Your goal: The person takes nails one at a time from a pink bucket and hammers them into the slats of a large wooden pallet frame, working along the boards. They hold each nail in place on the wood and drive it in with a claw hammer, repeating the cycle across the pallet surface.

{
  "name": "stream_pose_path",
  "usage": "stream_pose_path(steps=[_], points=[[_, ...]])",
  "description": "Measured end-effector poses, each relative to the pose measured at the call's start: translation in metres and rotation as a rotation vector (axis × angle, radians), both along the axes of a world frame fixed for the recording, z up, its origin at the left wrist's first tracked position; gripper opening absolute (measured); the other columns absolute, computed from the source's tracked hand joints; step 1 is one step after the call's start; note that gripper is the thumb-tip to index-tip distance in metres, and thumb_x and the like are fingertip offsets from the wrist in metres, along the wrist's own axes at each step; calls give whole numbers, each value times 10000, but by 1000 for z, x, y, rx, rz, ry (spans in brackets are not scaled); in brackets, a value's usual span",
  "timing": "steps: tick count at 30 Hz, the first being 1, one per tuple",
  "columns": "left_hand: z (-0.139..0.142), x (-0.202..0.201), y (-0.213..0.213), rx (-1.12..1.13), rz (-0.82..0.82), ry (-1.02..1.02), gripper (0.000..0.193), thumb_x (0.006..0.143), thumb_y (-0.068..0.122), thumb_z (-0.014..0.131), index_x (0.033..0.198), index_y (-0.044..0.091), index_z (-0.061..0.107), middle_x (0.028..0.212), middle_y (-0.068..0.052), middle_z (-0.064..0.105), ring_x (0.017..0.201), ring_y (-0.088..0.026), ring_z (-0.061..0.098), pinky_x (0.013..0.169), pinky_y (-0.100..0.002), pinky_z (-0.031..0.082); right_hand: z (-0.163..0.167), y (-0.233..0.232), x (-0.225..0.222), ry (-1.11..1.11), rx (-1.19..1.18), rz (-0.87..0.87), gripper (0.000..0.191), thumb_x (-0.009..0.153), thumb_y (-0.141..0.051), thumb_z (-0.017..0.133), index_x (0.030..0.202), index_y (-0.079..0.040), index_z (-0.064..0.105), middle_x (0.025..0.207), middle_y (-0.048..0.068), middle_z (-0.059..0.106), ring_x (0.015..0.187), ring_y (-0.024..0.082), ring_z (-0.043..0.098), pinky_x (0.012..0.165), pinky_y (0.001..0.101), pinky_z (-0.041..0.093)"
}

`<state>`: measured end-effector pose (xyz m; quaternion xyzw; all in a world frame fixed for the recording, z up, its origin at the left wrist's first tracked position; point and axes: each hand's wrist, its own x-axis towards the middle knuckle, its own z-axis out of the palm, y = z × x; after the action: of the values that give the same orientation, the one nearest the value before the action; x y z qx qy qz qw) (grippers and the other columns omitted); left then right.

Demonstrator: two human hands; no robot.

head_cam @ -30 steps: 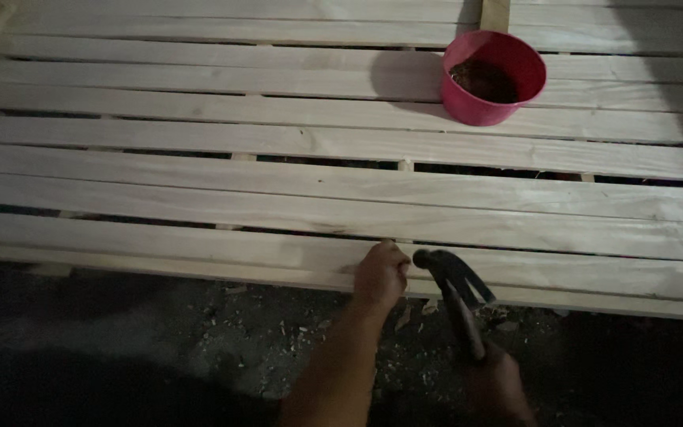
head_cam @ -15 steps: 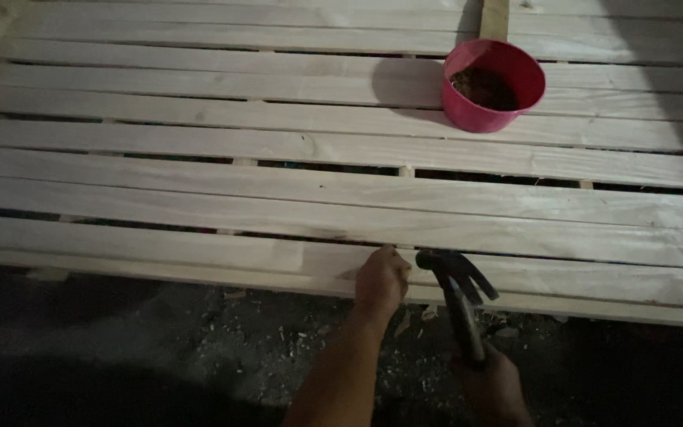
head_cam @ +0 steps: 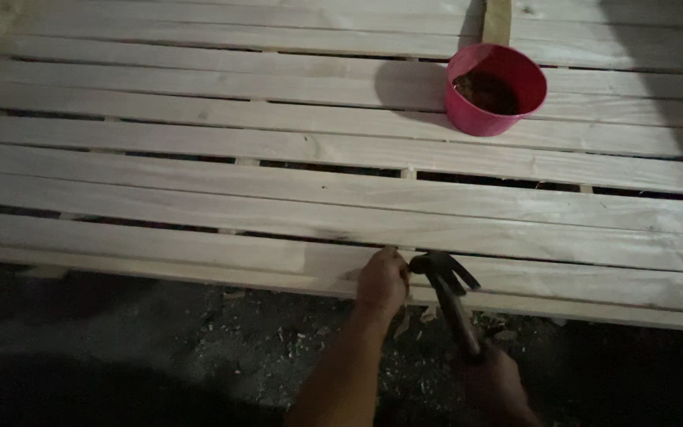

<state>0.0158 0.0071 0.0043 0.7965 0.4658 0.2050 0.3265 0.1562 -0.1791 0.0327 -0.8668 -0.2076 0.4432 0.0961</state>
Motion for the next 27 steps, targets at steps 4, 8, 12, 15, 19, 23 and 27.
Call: stream_pose_path(steps=[4,8,12,15,19,23,27], points=[[7,-5,14,-3,-17,-83,243,811,-3,700,1052,0,734,1057,-174,637,1008,-354,636,855,-474,543,2,4,6,-13,53,-23,515,864,-277,802,1322,-89,659,1041,149,792,898,257,771,800,399,583],[10,-22,26,-147,115,-10,435,819,6,718,1242,-17,618,1325,-231,504,1153,-421,567,955,-488,504,11,1,0,-4,55,-91,441,934,-354,724,1239,-36,701,1025,207,763,888,312,804,783,422,617],[6,-21,26,-88,64,130,401,892,-18,609,1292,-4,606,1426,-225,496,1316,-425,508,1087,-486,462,0,2,-6,13,181,-174,448,866,-335,799,1177,-21,727,985,262,775,883,357,756,775,475,589],[7,-11,29,-100,63,208,452,893,-45,553,1345,-48,549,1526,-263,387,1347,-444,449,1095,-499,423,-21,8,-3,34,64,-63,430,906,-351,763,1164,-7,747,942,229,787,862,323,749,794,462,568],[16,-5,29,-160,29,253,398,946,-20,502,1339,-78,534,1541,-257,388,1344,-436,466,1108,-489,441,-37,4,-5,128,276,-183,396,851,-258,774,1166,-23,729,913,181,794,856,294,736,800,443,553],[23,-5,28,-217,39,275,323,1032,14,441,1324,-64,555,1512,-227,446,1342,-427,487,1129,-488,444,-37,-3,-9,134,378,-344,377,856,-224,789,1157,-10,714,908,212,755,850,330,705,780,462,534],[20,-2,30,-160,36,290,359,961,17,459,1295,-60,567,1474,-220,464,1307,-414,509,1097,-480,460,-31,1,-13,34,262,-219,360,875,-231,782,1150,-5,729,915,210,766,863,332,710,787,449,530]])
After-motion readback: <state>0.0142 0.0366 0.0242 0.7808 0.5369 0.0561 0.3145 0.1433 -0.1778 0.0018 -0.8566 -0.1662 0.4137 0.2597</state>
